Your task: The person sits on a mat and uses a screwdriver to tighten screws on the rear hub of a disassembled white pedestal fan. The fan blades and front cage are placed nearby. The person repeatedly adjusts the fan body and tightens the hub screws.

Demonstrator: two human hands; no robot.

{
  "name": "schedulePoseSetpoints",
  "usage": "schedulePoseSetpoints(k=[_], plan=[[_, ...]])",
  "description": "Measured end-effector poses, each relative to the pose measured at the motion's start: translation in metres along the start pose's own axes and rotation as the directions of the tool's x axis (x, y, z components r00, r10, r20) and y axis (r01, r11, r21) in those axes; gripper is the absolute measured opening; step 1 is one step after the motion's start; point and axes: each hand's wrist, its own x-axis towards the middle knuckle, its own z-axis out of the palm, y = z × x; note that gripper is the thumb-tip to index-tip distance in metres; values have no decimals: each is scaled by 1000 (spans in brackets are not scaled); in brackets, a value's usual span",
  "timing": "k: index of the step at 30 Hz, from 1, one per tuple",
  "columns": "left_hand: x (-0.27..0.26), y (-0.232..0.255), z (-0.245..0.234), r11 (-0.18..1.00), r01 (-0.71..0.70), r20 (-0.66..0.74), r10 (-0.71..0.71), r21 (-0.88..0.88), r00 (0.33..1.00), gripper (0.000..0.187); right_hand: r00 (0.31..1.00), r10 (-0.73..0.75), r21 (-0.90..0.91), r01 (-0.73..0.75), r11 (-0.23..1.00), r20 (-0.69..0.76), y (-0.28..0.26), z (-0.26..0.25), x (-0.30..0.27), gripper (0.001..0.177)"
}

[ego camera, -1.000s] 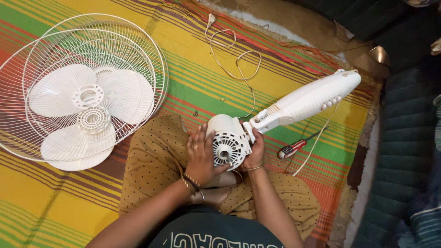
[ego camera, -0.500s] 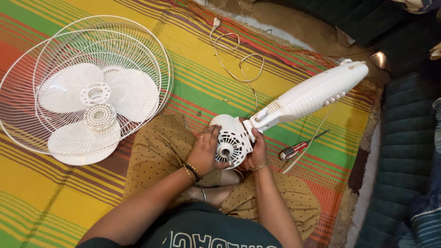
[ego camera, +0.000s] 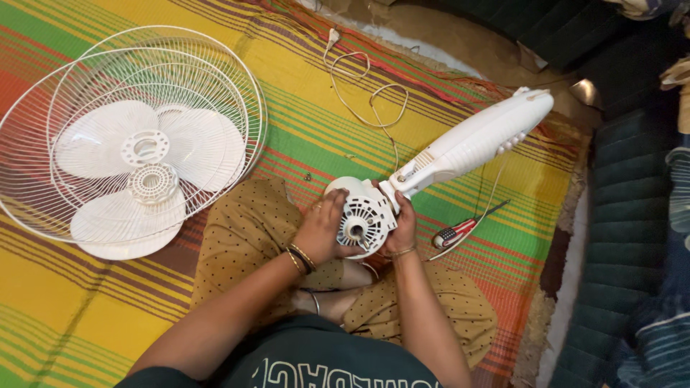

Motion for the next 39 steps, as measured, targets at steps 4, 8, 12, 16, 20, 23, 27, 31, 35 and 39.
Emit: schedulePoseSetpoints(k=[4, 8, 12, 16, 20, 23, 27, 31, 35, 39], plan=[[11, 0, -16, 995, 22, 75, -29, 100, 997, 132, 989, -114, -29, 112, 993, -90, 8, -9, 9, 53], [6, 0, -11, 977, -128, -108, 148, 173, 983, 94, 988, -133, -38, 131, 991, -72, 8, -9, 7, 59], [7, 0, -6, 980, -146, -186, 170, 135, 968, 57, 981, -181, -36, 179, 983, -67, 10, -4, 10, 57], [5, 4, -10, 981, -170, -251, 188, 89, 950, 49, 975, -212, -59, 208, 976, -72, 8, -2, 8, 55], [4, 5, -10, 970, -219, -316, 241, 104, 918, 37, 976, -202, -32, 200, 979, -76, 7, -2, 9, 55], [7, 0, -10, 948, -306, -327, 318, 90, 890, 33, 976, -210, -40, 208, 977, -55, 7, -1, 8, 56], [13, 0, -10, 908, -387, -442, 416, 158, 795, 26, 964, -255, -73, 250, 965, -74, 9, 2, 5, 53], [18, 0, -11, 899, -388, -418, 438, 203, 796, 24, 965, -255, -36, 253, 967, -59, 5, 4, 5, 53], [27, 3, -13, 900, -380, -419, 437, 215, 796, 21, 973, -226, -45, 228, 973, 40, 0, 1, 6, 58], [37, 4, -20, 919, -341, -432, 394, 197, 811, 19, 988, -148, -125, 153, 980, 53, -1, 3, 7, 61]])
